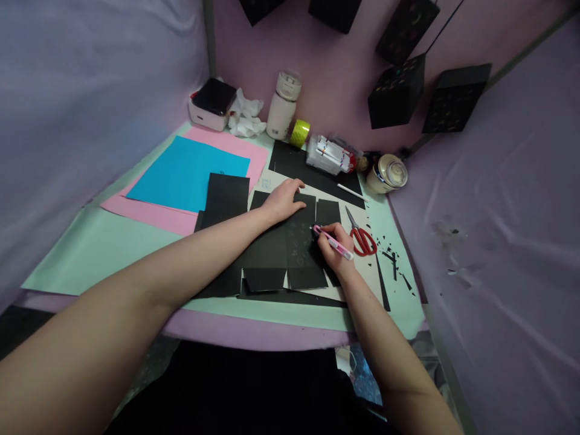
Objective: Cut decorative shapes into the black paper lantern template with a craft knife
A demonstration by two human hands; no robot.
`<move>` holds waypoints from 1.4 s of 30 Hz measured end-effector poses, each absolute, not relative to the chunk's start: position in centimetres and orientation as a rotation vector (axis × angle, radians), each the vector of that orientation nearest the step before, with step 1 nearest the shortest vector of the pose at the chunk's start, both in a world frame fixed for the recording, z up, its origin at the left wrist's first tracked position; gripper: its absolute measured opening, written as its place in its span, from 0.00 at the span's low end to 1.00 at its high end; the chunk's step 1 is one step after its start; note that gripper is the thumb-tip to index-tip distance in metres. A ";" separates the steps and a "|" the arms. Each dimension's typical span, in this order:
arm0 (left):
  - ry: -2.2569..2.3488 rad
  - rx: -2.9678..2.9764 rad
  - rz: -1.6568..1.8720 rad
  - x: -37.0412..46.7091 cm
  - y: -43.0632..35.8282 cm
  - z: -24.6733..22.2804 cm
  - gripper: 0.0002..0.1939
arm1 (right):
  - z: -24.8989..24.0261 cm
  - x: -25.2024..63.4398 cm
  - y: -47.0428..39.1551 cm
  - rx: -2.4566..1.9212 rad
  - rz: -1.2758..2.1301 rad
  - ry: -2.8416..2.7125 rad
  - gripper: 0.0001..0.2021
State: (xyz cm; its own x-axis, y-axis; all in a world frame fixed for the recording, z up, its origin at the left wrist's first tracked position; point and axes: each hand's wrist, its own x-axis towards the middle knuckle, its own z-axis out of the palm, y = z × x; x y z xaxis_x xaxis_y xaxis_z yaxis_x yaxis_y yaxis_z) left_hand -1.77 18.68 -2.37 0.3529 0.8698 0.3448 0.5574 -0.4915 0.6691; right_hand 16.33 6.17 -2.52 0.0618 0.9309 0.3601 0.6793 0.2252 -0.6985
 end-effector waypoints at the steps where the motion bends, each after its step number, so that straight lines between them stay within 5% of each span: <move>1: 1.252 2.208 0.948 -1.8 18.6 -2.3 0.23 | -2.5 16.3 6.2 -1.519 0.394 -1.677 0.04; 42: 1.074 2.488 0.679 -1.9 18.4 -2.5 0.14 | -2.7 16.5 6.7 -1.499 0.469 -1.697 0.09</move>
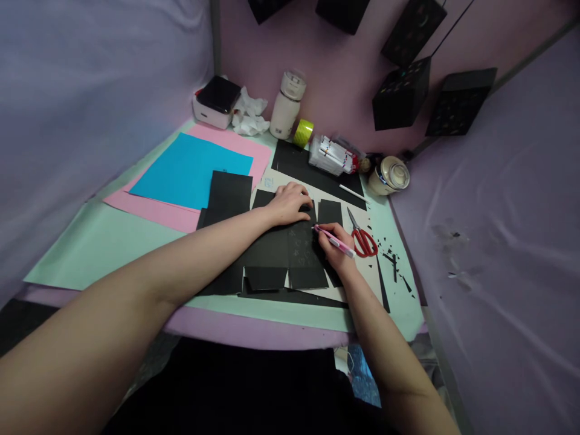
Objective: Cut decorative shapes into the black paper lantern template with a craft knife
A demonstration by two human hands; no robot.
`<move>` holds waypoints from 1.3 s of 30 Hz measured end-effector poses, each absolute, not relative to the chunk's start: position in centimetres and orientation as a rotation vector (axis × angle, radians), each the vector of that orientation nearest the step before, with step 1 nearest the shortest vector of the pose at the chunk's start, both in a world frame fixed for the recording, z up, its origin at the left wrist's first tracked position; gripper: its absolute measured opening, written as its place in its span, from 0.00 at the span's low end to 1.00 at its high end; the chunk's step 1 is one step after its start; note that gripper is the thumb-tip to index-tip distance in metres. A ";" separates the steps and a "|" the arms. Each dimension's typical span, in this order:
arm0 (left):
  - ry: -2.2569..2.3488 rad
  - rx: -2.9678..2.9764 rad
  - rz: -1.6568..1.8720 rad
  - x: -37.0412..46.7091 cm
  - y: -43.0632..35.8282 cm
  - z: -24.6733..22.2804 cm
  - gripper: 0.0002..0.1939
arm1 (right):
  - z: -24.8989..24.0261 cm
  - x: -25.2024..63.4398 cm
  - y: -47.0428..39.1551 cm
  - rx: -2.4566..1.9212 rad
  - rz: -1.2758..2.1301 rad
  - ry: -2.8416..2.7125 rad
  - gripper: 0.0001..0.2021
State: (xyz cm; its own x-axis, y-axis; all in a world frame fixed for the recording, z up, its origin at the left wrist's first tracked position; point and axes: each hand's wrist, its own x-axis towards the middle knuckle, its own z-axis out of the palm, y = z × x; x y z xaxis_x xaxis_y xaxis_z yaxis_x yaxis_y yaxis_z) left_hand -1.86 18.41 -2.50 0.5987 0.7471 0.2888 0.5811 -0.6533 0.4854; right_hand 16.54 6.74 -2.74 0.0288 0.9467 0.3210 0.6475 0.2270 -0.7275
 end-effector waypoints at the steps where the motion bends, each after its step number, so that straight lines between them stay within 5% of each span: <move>1: 1.074 2.488 0.676 -1.9 18.4 -2.5 0.14 | -2.8 16.6 6.8 -1.502 0.470 -1.700 0.08; 39: 1.112 2.488 0.617 -1.8 18.3 -2.3 0.13 | -2.5 16.4 6.5 -1.528 0.455 -1.661 0.07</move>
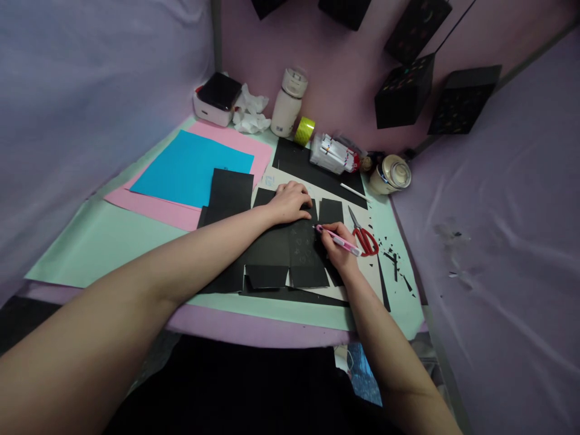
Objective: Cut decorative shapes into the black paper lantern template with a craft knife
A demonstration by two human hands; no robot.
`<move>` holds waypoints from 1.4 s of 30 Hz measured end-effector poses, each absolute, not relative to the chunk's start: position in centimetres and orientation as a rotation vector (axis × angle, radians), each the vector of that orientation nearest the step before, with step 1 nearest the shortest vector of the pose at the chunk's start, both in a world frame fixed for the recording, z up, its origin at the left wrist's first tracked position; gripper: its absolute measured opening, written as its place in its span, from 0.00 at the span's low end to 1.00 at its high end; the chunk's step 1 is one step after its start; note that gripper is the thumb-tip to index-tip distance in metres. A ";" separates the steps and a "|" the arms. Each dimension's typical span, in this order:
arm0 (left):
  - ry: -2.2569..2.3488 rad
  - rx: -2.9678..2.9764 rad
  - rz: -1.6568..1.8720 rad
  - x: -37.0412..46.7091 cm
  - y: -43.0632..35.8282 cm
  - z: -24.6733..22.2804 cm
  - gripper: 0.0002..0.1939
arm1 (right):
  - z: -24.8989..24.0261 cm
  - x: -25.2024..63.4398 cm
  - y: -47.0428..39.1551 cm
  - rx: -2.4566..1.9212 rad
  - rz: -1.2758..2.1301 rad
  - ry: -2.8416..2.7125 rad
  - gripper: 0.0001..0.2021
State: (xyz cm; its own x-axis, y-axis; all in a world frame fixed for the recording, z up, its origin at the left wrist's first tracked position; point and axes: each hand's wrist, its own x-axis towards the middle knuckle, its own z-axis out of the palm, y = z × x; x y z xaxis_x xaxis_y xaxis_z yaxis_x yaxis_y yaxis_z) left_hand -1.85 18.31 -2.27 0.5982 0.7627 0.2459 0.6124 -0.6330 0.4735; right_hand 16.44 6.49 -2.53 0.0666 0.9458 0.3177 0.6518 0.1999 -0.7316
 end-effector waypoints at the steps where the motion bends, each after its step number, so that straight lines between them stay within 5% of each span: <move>1: 1.112 2.490 0.613 -1.8 18.3 -2.3 0.14 | -2.5 16.4 6.5 -1.529 0.453 -1.662 0.07; 42: 1.113 2.511 0.590 -1.9 18.3 -2.2 0.15 | -2.8 16.7 6.7 -1.517 0.441 -1.698 0.08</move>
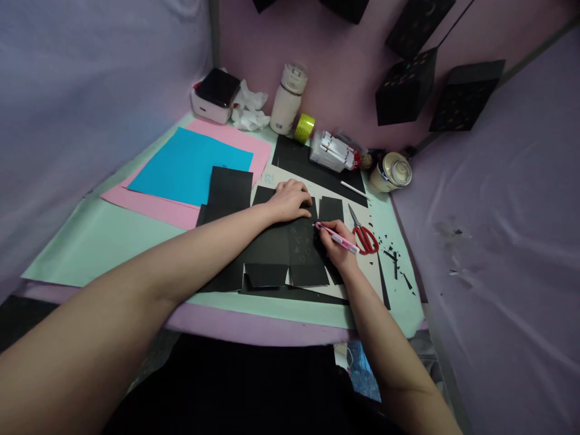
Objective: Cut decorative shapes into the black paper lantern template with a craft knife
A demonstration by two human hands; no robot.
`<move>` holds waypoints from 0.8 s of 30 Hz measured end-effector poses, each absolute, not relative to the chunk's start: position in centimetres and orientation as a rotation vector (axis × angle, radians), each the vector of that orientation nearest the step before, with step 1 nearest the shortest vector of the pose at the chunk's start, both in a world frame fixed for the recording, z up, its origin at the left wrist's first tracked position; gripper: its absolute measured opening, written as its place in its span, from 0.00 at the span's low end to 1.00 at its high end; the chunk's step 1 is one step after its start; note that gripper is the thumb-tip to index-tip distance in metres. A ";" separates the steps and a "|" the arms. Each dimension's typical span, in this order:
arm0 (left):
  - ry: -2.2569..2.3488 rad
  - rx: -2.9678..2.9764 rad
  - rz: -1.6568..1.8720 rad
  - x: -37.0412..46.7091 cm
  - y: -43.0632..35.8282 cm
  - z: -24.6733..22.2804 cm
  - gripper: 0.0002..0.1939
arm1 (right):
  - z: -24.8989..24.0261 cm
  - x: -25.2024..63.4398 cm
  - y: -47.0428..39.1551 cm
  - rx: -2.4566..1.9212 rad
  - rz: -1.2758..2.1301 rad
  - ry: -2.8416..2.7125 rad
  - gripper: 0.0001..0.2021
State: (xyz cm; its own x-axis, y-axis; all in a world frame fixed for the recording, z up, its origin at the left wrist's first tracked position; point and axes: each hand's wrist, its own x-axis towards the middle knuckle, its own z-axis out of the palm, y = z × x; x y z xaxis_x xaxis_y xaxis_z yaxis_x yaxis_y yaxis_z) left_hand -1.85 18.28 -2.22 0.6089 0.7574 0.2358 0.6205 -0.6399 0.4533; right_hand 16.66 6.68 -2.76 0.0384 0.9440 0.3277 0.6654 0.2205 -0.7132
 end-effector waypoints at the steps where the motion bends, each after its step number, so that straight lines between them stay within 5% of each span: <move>1: 1.112 2.511 0.589 -1.9 18.3 -2.2 0.15 | -2.8 16.7 6.7 -1.520 0.440 -1.699 0.08; 24: 1.099 2.498 0.637 -1.8 18.4 -2.4 0.14 | -2.5 16.5 6.7 -1.518 0.448 -1.674 0.09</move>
State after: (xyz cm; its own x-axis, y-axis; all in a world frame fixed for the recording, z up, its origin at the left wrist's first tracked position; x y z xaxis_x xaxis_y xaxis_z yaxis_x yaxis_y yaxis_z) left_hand -1.84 18.40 -2.45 0.6011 0.7546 0.2631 0.6034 -0.6444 0.4697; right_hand 16.53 6.65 -2.45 0.0553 0.9437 0.3261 0.6544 0.2124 -0.7257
